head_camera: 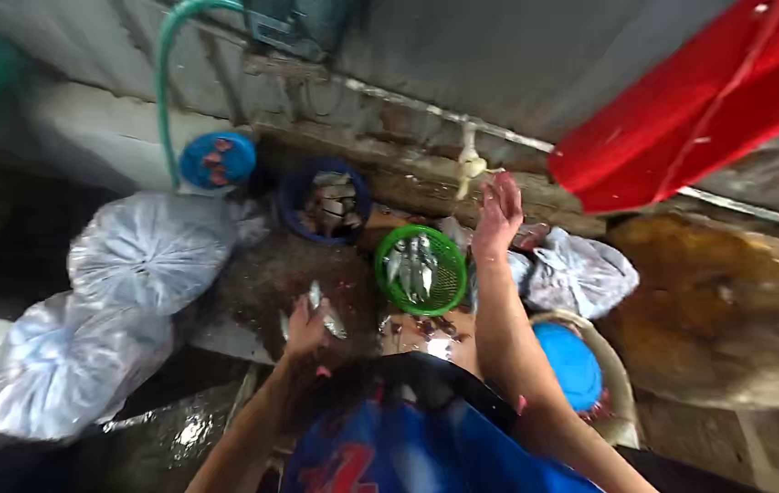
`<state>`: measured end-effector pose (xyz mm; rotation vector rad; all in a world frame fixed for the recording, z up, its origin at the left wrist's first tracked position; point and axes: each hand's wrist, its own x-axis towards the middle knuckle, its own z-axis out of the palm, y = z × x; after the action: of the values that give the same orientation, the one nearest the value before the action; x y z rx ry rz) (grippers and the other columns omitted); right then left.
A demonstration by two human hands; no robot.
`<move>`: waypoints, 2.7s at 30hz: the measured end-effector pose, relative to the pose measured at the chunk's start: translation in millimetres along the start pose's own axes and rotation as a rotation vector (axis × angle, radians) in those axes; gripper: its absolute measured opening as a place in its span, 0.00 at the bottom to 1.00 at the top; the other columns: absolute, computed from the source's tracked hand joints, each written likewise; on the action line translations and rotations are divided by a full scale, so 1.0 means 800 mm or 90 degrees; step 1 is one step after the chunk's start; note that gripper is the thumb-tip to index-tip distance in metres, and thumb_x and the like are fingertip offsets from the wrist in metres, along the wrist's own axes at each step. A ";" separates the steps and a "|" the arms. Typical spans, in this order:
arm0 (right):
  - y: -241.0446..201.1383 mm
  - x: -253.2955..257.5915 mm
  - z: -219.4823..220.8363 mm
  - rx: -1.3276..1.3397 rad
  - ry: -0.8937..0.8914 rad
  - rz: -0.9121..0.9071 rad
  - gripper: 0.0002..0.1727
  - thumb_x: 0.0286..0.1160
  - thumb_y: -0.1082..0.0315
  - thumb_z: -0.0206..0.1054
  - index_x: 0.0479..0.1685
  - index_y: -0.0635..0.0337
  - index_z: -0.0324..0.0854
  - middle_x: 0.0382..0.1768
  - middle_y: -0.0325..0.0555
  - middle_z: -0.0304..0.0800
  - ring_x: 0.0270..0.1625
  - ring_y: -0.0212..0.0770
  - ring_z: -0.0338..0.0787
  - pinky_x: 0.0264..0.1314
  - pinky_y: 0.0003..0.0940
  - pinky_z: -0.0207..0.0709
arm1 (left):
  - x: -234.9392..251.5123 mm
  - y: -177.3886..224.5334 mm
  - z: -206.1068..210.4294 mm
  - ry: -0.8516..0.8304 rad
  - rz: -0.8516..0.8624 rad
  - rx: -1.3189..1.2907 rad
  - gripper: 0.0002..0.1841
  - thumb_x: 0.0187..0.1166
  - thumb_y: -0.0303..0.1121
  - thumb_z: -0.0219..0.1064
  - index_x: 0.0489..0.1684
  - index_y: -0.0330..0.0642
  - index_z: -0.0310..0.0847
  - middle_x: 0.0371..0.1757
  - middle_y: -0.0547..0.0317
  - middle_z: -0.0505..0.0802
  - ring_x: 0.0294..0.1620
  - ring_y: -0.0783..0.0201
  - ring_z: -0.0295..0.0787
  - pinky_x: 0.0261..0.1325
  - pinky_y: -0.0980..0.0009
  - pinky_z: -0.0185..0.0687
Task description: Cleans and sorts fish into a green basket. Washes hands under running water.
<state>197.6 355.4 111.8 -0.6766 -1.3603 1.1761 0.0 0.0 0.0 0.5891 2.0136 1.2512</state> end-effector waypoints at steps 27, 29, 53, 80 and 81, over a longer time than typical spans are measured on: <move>0.008 0.040 -0.003 -0.200 -0.025 0.025 0.42 0.65 0.75 0.76 0.85 0.65 0.63 0.70 0.56 0.82 0.63 0.46 0.92 0.62 0.40 0.91 | -0.019 -0.003 0.023 -0.064 -0.103 -0.107 0.25 0.97 0.46 0.39 0.51 0.37 0.80 0.21 0.64 0.82 0.15 0.70 0.75 0.20 0.72 0.78; -0.010 0.041 -0.002 -0.274 -0.018 -0.002 0.24 0.70 0.70 0.74 0.67 0.64 0.80 0.54 0.50 0.92 0.54 0.40 0.94 0.60 0.39 0.89 | -0.015 0.007 0.030 -0.088 -0.096 -0.091 0.26 0.97 0.47 0.39 0.49 0.38 0.83 0.20 0.64 0.83 0.13 0.71 0.73 0.17 0.74 0.73; 0.030 -0.253 0.006 -0.275 -0.360 0.441 0.08 0.63 0.66 0.73 0.39 0.56 0.93 0.31 0.41 0.94 0.29 0.35 0.90 0.36 0.38 0.87 | -0.003 0.057 0.094 -0.371 0.277 0.550 0.27 0.89 0.51 0.56 0.77 0.40 0.73 0.69 0.41 0.87 0.64 0.45 0.90 0.68 0.47 0.85; 0.039 -0.286 0.005 -0.228 -0.322 0.418 0.21 0.94 0.60 0.45 0.55 0.67 0.80 0.51 0.53 0.81 0.52 0.40 0.85 0.58 0.37 0.81 | -0.030 0.080 0.120 -0.392 0.087 0.376 0.34 0.95 0.51 0.40 0.52 0.26 0.85 0.52 0.32 0.92 0.62 0.41 0.90 0.70 0.46 0.79; 0.039 -0.287 -0.004 -0.180 -0.324 0.447 0.21 0.94 0.59 0.45 0.54 0.66 0.79 0.47 0.49 0.83 0.46 0.37 0.87 0.53 0.36 0.84 | -0.029 0.080 0.117 -0.416 0.085 0.393 0.34 0.95 0.51 0.40 0.53 0.26 0.85 0.52 0.32 0.92 0.62 0.41 0.89 0.71 0.45 0.78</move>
<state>233.5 157.5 -3.2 -1.1719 -1.8050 1.8154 86.8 67.3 36.2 1.2522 1.7690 0.3750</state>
